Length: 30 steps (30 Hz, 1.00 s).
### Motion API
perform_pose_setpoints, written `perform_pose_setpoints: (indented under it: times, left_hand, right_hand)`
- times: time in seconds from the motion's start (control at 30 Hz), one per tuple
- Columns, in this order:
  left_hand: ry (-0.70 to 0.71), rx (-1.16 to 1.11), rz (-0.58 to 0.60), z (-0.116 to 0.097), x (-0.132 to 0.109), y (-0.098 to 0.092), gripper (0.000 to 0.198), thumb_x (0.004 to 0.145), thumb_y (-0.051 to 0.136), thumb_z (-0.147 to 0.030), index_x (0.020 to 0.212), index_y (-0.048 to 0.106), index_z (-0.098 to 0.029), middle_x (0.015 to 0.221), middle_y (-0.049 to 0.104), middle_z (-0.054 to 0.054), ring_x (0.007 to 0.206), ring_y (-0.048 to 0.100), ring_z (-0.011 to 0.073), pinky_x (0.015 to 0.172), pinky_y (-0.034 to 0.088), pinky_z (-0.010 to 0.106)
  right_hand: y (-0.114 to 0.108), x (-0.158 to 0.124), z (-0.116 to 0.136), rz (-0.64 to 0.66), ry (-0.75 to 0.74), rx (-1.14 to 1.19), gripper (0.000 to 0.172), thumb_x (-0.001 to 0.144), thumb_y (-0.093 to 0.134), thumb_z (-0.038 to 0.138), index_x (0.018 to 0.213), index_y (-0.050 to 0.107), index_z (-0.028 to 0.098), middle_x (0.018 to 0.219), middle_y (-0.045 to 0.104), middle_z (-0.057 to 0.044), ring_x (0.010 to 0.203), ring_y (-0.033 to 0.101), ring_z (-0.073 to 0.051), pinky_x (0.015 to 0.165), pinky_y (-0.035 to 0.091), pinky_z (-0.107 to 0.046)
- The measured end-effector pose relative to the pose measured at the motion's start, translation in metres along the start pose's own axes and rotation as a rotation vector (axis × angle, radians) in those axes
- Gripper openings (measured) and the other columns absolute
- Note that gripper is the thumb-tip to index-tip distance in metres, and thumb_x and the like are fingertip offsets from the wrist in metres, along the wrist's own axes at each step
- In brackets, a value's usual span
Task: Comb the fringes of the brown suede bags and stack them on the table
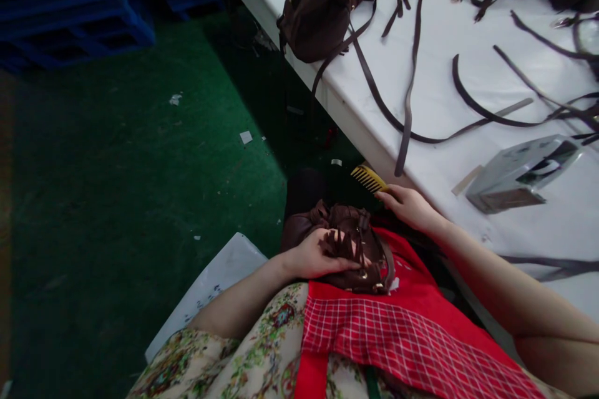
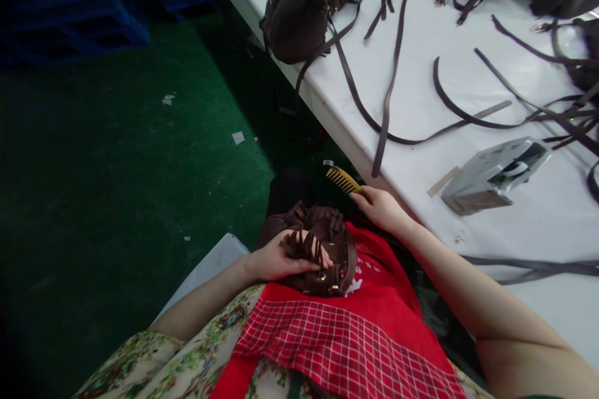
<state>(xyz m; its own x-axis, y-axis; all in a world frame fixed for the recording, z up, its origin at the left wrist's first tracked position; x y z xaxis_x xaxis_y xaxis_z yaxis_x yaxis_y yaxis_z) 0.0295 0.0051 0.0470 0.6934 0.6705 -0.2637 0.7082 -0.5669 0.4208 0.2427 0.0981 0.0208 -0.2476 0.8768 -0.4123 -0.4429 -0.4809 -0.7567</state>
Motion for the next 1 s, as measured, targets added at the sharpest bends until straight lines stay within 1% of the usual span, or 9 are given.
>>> perform_pose_setpoints:
  times: [0.13,0.3,0.43,0.53,0.6,0.7,0.77,0.87,1.0]
  left_hand:
    - [0.084,0.191,0.097,-0.021,-0.008,0.006,0.025,0.079,0.065,-0.037,0.091,0.071,-0.015,0.1,0.07,0.013,0.098,0.065,0.0238,0.093,0.049,0.033]
    - [0.149,0.252,0.125,-0.025,-0.01,0.007,0.03,0.083,0.059,-0.04,0.095,0.071,-0.016,0.102,0.069,0.013,0.099,0.063,0.0233,0.093,0.047,0.033]
    - [0.088,0.122,-0.077,-0.012,-0.007,-0.012,0.04,0.075,0.063,-0.056,0.078,0.069,-0.016,0.086,0.07,0.009,0.085,0.065,0.0219,0.083,0.049,0.033]
    - [0.049,0.047,-0.211,-0.009,-0.01,-0.046,0.054,0.077,0.052,-0.066,0.055,0.061,-0.017,0.052,0.057,0.004,0.063,0.061,0.0174,0.071,0.049,0.031]
    - [0.001,0.042,-0.191,-0.012,-0.016,-0.069,0.059,0.075,0.052,-0.068,0.045,0.052,-0.018,0.039,0.042,0.0,0.046,0.051,0.0134,0.058,0.046,0.029]
    - [-0.129,0.067,-0.103,-0.021,-0.031,-0.095,0.053,0.068,0.063,-0.065,0.047,0.052,-0.018,0.036,0.04,-0.002,0.034,0.034,0.0073,0.041,0.032,0.025]
    - [-0.216,0.123,-0.077,-0.03,-0.041,-0.104,0.048,0.065,0.068,-0.062,0.056,0.058,-0.016,0.039,0.044,-0.002,0.032,0.032,0.0062,0.036,0.026,0.023]
    - [-0.278,0.271,-0.066,-0.05,-0.054,-0.104,0.04,0.063,0.073,-0.054,0.063,0.063,-0.016,0.046,0.052,0.0,0.037,0.042,0.0086,0.036,0.029,0.022]
    - [-0.157,0.429,-0.131,-0.086,-0.063,-0.101,0.03,0.057,0.081,-0.039,0.057,0.062,-0.017,0.053,0.056,0.002,0.052,0.053,0.0138,0.051,0.042,0.025]
  right_hand:
    - [0.034,0.022,-0.013,0.218,0.236,0.557,0.052,0.084,0.044,0.064,0.093,0.058,0.015,0.053,0.055,0.0,0.035,0.036,-0.008,0.035,0.029,-0.023]
    - [0.077,0.035,-0.005,0.373,0.333,0.724,0.05,0.077,0.057,0.063,0.087,0.059,0.015,0.045,0.047,0.005,0.034,0.034,-0.006,0.031,0.025,-0.019]
    - [0.078,0.053,0.006,0.266,0.188,0.841,0.042,0.072,0.069,0.047,0.098,0.06,0.015,0.059,0.059,0.003,0.036,0.034,-0.004,0.033,0.028,-0.019]
    - [0.069,0.063,0.023,0.341,-0.009,0.843,0.043,0.069,0.067,0.034,0.107,0.061,0.014,0.057,0.057,0.005,0.034,0.031,-0.003,0.032,0.026,-0.018]
    - [0.066,0.067,0.039,0.419,-0.105,0.775,0.043,0.068,0.063,0.026,0.109,0.063,0.012,0.052,0.053,0.006,0.034,0.034,-0.004,0.033,0.027,-0.018]
    - [0.069,0.075,0.065,0.433,-0.19,0.723,0.047,0.066,0.054,0.019,0.111,0.063,0.01,0.048,0.052,0.007,0.034,0.037,-0.005,0.033,0.029,-0.017]
    - [0.075,0.08,0.083,0.45,-0.228,0.735,0.051,0.066,0.052,0.017,0.116,0.061,0.009,0.045,0.05,0.007,0.032,0.037,-0.005,0.032,0.029,-0.017]
    - [0.086,0.081,0.106,0.549,-0.289,0.73,0.054,0.066,0.054,0.017,0.12,0.058,0.011,0.046,0.052,0.007,0.033,0.038,-0.005,0.032,0.03,-0.017]
    - [0.085,0.07,0.124,0.604,-0.409,0.746,0.042,0.066,0.063,0.021,0.107,0.062,0.014,0.068,0.065,0.002,0.05,0.054,-0.009,0.045,0.044,-0.018]
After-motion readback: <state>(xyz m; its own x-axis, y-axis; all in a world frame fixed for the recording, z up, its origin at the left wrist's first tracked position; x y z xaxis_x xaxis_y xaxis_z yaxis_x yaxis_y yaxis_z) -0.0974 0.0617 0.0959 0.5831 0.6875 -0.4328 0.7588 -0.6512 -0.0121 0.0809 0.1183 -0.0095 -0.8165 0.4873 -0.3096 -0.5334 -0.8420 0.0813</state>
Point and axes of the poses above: each hand's wrist, its own x-axis towards the middle knuckle, its own y-axis out of the palm, z = x × y, the point moved 4 cm from there along x, towards the middle knuckle
